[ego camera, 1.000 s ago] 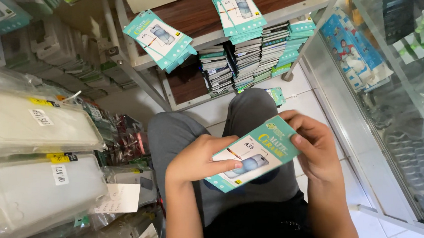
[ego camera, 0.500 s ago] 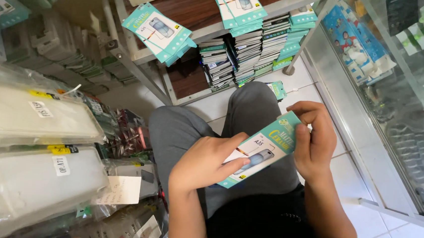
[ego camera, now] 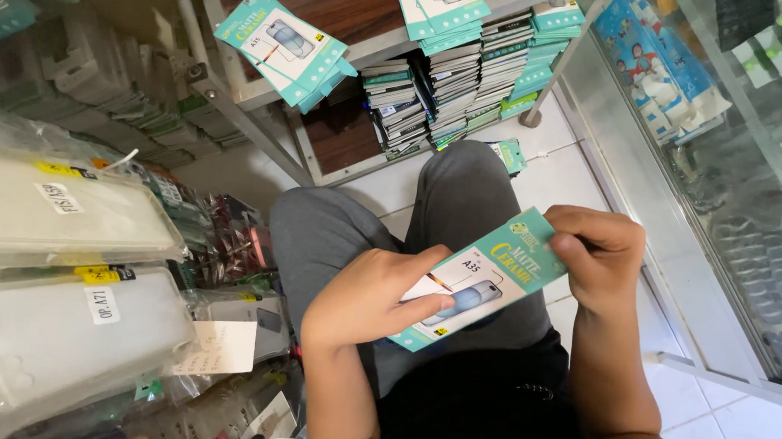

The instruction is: The person cleans screen protector packaging with a blue cloth and organizes the packages on a shelf.

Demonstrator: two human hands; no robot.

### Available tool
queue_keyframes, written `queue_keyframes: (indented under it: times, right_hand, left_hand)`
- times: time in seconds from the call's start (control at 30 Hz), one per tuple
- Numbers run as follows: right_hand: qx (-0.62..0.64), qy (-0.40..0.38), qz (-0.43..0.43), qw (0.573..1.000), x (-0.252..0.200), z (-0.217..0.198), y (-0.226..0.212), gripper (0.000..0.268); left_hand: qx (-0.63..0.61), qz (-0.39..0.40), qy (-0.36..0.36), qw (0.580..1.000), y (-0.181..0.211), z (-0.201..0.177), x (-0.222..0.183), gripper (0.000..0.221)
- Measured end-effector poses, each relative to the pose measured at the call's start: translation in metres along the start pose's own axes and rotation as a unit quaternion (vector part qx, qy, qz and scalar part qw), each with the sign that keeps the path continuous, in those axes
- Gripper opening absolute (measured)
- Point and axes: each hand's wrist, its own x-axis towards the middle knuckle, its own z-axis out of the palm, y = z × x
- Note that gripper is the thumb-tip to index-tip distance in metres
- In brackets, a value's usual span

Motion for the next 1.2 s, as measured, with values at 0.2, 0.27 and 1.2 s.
queue_keyframes:
  times: [0.2, 0.27, 1.2]
  right_hand:
    - [0.204, 0.025, 0.058, 0.977, -0.013, 0.0, 0.022, 0.031]
    - [0.248, 0.027, 0.075, 0.965, -0.017, -0.002, 0.029, 0.033]
    - [0.111, -0.01, 0.124, 0.986, -0.001, -0.013, 0.011, 0.014]
  left_hand:
    - [-0.001, -0.014, -0.012, 1.0, 0.002, -0.001, -0.001, 0.035]
    - [-0.005, -0.005, -0.011, 1.0, 0.002, -0.001, -0.001, 0.036]
    - [0.084, -0.016, 0.039, 0.996, 0.026, 0.004, -0.006, 0.03]
